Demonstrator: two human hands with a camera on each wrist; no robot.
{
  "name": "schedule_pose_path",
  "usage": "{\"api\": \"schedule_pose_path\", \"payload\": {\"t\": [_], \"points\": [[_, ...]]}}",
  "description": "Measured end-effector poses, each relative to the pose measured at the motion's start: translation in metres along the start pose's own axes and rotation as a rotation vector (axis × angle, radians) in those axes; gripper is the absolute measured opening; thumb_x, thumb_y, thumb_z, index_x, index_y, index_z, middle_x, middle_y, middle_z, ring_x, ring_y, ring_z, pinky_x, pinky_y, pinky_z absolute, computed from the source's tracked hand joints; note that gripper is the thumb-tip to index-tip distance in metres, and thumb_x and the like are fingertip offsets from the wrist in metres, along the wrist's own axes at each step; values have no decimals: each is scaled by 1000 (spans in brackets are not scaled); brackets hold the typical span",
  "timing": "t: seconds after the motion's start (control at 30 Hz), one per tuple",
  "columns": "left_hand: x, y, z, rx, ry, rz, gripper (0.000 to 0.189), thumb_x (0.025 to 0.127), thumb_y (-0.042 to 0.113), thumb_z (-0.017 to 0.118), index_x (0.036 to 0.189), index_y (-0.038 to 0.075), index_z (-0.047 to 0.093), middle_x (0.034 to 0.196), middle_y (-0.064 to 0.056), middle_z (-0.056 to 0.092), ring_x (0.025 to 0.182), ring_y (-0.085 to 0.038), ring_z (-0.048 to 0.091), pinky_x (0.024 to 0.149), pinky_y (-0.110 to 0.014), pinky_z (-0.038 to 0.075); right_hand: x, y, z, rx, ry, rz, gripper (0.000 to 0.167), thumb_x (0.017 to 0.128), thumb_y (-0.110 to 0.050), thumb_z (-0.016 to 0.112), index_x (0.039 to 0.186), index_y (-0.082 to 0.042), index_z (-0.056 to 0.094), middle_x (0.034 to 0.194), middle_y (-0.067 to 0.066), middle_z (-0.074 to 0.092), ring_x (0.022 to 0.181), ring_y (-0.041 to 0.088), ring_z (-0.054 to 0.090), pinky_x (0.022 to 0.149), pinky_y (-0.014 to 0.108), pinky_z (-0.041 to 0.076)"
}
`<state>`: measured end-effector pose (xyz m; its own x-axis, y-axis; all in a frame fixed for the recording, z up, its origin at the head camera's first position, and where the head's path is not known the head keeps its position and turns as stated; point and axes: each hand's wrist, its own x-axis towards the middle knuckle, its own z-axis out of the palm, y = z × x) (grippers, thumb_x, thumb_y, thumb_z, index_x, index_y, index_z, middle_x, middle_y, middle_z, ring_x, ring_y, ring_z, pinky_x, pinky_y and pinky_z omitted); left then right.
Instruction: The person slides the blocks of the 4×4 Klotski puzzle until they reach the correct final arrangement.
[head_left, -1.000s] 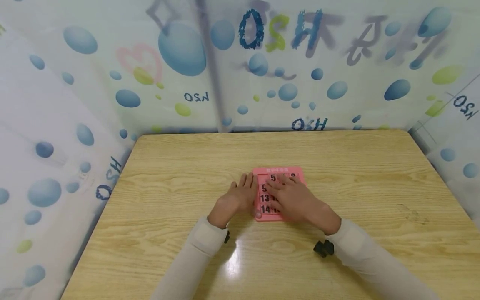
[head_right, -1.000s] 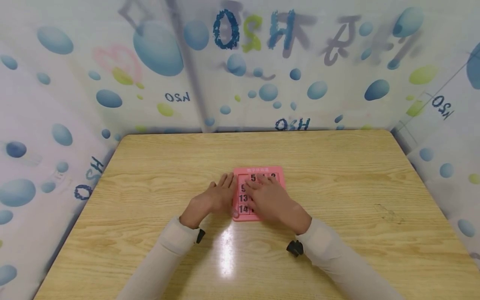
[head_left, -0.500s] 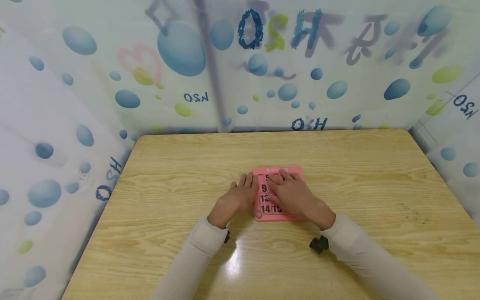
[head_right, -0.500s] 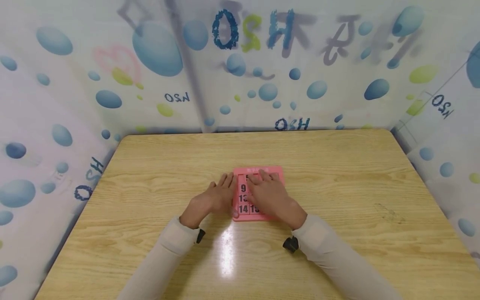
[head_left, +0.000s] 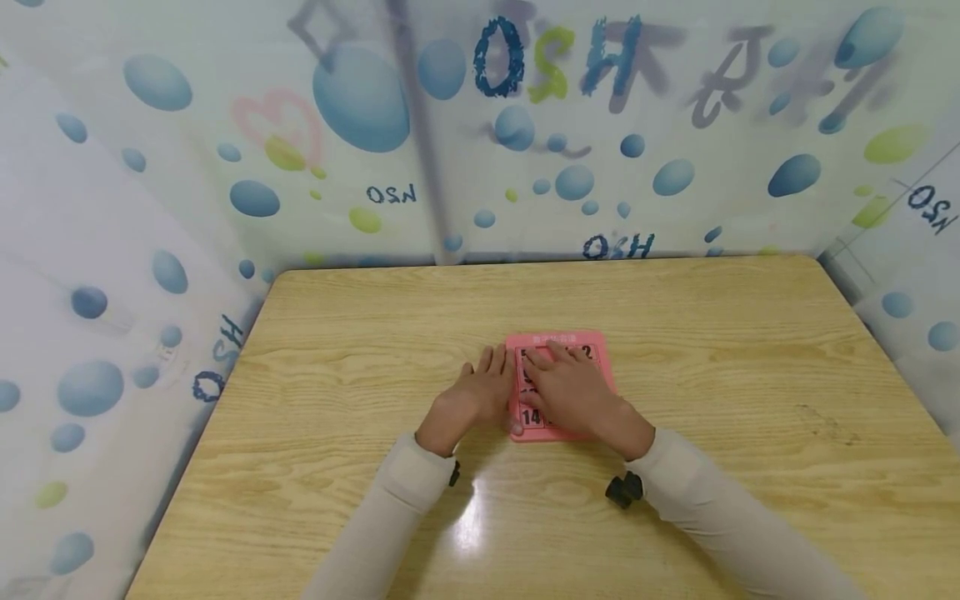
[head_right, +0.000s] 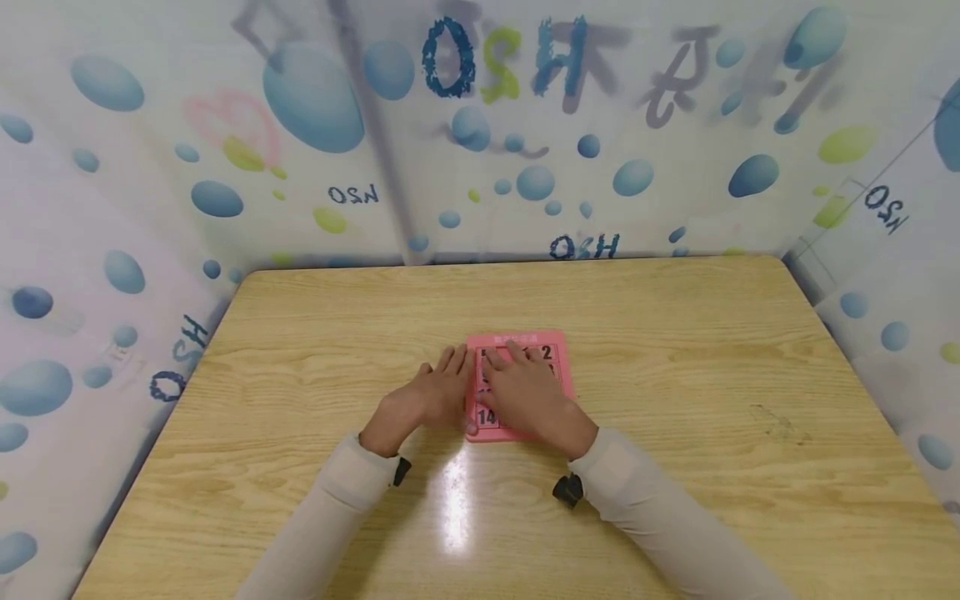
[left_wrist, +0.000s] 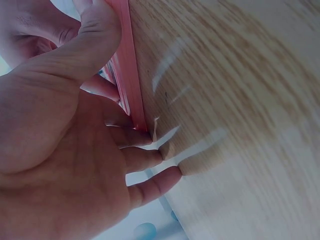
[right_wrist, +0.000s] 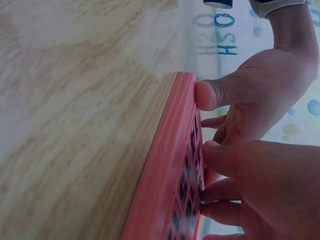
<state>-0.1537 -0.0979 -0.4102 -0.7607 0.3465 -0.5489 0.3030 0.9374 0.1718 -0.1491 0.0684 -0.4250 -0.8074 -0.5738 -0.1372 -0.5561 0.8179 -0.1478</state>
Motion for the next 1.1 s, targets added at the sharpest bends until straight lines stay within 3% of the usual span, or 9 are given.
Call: {"api": "schedule_pose_path", "payload": {"t": [0.23, 0.7, 1.1], "points": [[-1, 0, -1, -30, 11, 6, 119, 81, 51, 75, 159, 3, -1, 166, -16, -6, 153, -33, -4, 123, -52, 13, -9, 17, -1, 3, 47, 2, 57, 101, -43, 52, 146, -8, 50, 150, 10, 49, 142, 41, 37, 112, 62, 32], [0, -1, -1, -66, 17, 6, 120, 80, 47, 77, 159, 3, -3, 166, -15, -9, 153, -32, -6, 124, -51, 11, -36, 53, -8, -29, 62, 99, 54, 100, -39, 55, 143, -6, 53, 146, 15, 53, 140, 45, 38, 109, 64, 34], [-1, -2, 0, -84, 19, 17, 120, 80, 46, 78, 159, 3, -1, 166, -16, -7, 153, -33, -4, 123, -52, 12, -34, 48, -2, -25, 94, 84, 51, 99, -39, 58, 136, -4, 60, 142, 14, 57, 138, 44, 42, 104, 63, 39]]}}
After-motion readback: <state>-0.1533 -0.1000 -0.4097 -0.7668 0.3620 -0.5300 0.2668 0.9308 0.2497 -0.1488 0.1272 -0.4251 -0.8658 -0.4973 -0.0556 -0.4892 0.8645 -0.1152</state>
